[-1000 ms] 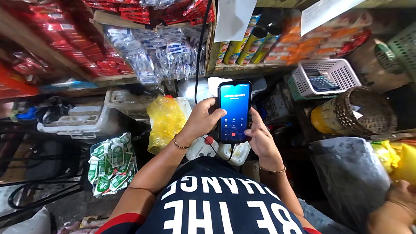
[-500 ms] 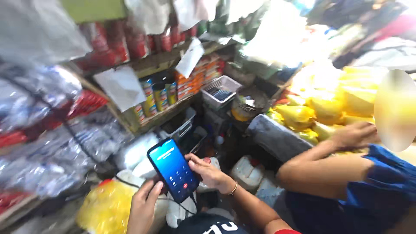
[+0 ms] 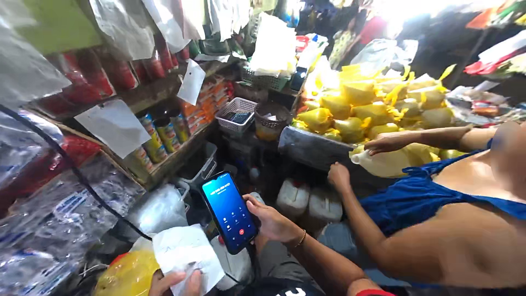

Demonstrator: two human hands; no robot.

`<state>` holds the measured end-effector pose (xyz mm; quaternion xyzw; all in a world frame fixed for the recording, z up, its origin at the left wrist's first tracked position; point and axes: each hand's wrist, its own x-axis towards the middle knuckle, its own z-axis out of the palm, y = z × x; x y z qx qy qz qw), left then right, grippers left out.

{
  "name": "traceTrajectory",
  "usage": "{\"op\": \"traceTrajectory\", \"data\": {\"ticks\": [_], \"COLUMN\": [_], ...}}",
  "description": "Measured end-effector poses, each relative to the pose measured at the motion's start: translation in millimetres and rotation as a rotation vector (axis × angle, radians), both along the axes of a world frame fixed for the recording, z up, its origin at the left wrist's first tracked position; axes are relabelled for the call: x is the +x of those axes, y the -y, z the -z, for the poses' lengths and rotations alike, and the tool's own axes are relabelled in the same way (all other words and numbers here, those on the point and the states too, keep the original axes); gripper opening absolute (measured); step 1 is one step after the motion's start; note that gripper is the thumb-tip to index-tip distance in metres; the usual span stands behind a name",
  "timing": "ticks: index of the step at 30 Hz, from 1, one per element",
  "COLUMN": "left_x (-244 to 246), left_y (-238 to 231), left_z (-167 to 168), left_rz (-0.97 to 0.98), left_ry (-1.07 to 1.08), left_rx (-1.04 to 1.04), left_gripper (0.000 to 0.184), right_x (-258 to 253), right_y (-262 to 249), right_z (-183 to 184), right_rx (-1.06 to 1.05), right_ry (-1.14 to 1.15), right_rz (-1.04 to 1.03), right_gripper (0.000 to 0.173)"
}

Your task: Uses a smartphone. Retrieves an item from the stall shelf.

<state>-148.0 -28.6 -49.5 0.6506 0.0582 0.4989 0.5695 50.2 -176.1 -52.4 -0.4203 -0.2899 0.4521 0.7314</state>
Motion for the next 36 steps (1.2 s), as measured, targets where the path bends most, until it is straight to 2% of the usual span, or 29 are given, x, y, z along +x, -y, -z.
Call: {"op": "traceTrajectory", "data": {"ticks": [5,9,16,23,26,32,36], "left_x": [-16,-13,6,18,19,33,48], "left_y": [-16,-24,-22,-5,-2,13,14], "left_z": [-6,-3,6,4,8,3,9], "left_rz": [0.068,0.088,0.092,0.078,0.113,0.17,0.216], "left_ry": [-0.029,-0.054,-0.13,-0.313,-0.313,-0.311,-0.24], "left_rx": [0.053,0.027,0.037,0.043,-0.093,-0.587,-0.743], "left_gripper": [0.037,0.033,0.034,0.038,0.04,0.041,0.045], "right_x": [-10,-12,2,5,-1,-11,-9], "right_y": [2,3,7,-18,-27,-35,-34], "right_z": [-15,-30,-13,-2,-7,-8,-10], "right_rx": [0.039,0.045,0.073,0.126,0.09,-0.022,-0.063], "right_ry": [0.016,0.011,0.021,0.007,0.021,0.088,0.135], "right_rz": [0.079,0.123,0.085,-0.033,-0.081,-0.099,-0.074], "right_gripper": [0.041,0.04,0.042,0.046,0.04,0.04,0.043]}}
